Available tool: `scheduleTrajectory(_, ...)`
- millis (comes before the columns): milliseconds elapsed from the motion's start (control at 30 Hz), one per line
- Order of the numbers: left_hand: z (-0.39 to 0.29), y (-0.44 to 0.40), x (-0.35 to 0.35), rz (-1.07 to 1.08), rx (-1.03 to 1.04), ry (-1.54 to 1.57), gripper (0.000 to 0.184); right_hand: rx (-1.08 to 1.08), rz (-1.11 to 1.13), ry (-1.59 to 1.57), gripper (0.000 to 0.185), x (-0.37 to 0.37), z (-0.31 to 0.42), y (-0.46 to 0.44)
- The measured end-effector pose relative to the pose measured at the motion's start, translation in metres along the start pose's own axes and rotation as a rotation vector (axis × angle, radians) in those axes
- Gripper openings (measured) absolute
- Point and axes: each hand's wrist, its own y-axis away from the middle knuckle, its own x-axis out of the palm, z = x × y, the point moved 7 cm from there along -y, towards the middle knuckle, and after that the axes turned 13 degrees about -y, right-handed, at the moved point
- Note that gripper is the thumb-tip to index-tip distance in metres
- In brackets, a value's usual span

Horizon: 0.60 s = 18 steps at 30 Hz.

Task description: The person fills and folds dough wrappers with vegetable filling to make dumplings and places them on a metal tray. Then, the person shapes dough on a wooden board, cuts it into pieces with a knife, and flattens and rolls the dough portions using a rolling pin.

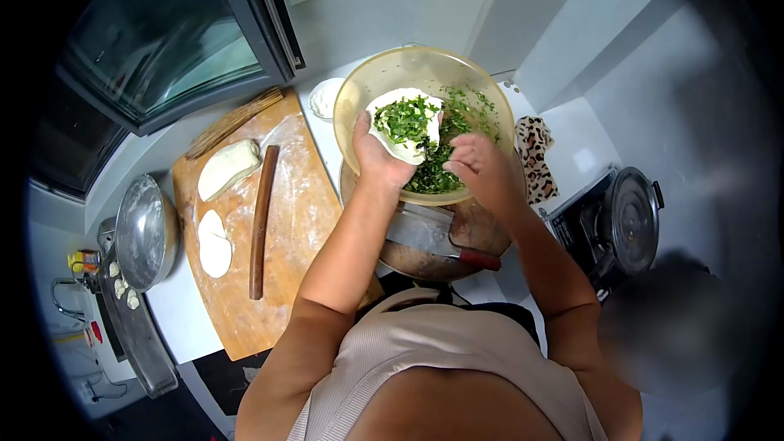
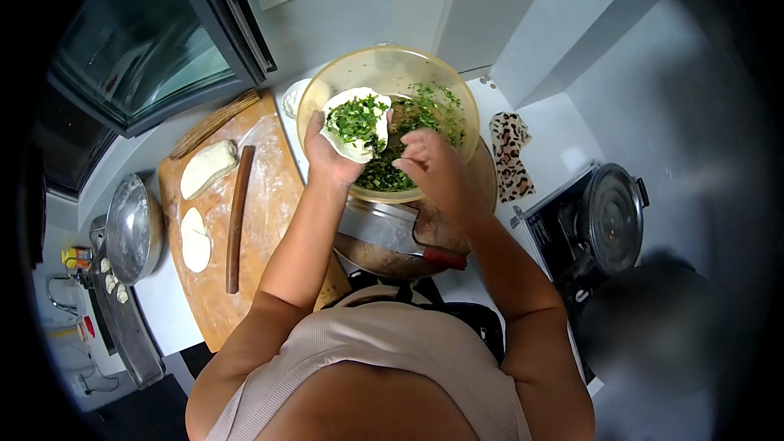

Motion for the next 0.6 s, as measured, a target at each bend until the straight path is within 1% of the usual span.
scheduleTrajectory(67, 0.0, 0.002, 0.006, -0.004, 0.015, 0.032, 0.065, -0.001, -0.028, -0.501, 0.032, 0.01, 0.0, -0.005)
scheduleTrajectory(100, -0.013, 0.001, 0.007, 0.004, 0.038, -0.023, 0.064, -0.056, -0.059, -0.562, 0.032, 0.025, 0.001, -0.013)
scheduleTrajectory(167, 0.001, 0.0, 0.009, 0.002, 0.051, -0.005, 0.063, -0.092, -0.101, -0.574, 0.033, 0.019, 0.0, -0.011)
scheduleTrajectory(267, 0.017, 0.003, 0.002, -0.01, 0.01, -0.068, 0.062, -0.236, -0.209, -0.603, 0.023, 0.012, 0.016, -0.006)
scheduleTrajectory(367, 0.015, 0.004, -0.004, -0.113, 0.014, -0.092, 0.061, -0.24, -0.172, -0.275, 0.013, 0.016, 0.046, -0.013)
scheduleTrajectory(400, 0.015, 0.011, 0.002, -0.149, -0.001, -0.122, 0.059, -0.235, -0.17, -0.247, 0.007, 0.014, 0.052, -0.013)
scheduleTrajectory(500, 0.014, 0.006, -0.001, -0.083, 0.018, -0.072, 0.06, -0.384, -0.187, -0.144, 0.012, -0.005, 0.058, -0.008)
scheduleTrajectory(533, 0.013, 0.007, 0.0, -0.052, 0.019, -0.047, 0.061, -0.421, -0.212, -0.208, 0.013, -0.011, 0.055, -0.005)
scheduleTrajectory(600, 0.01, 0.009, 0.004, -0.037, 0.021, -0.028, 0.062, -0.446, -0.201, -0.056, 0.017, -0.014, 0.055, 0.003)
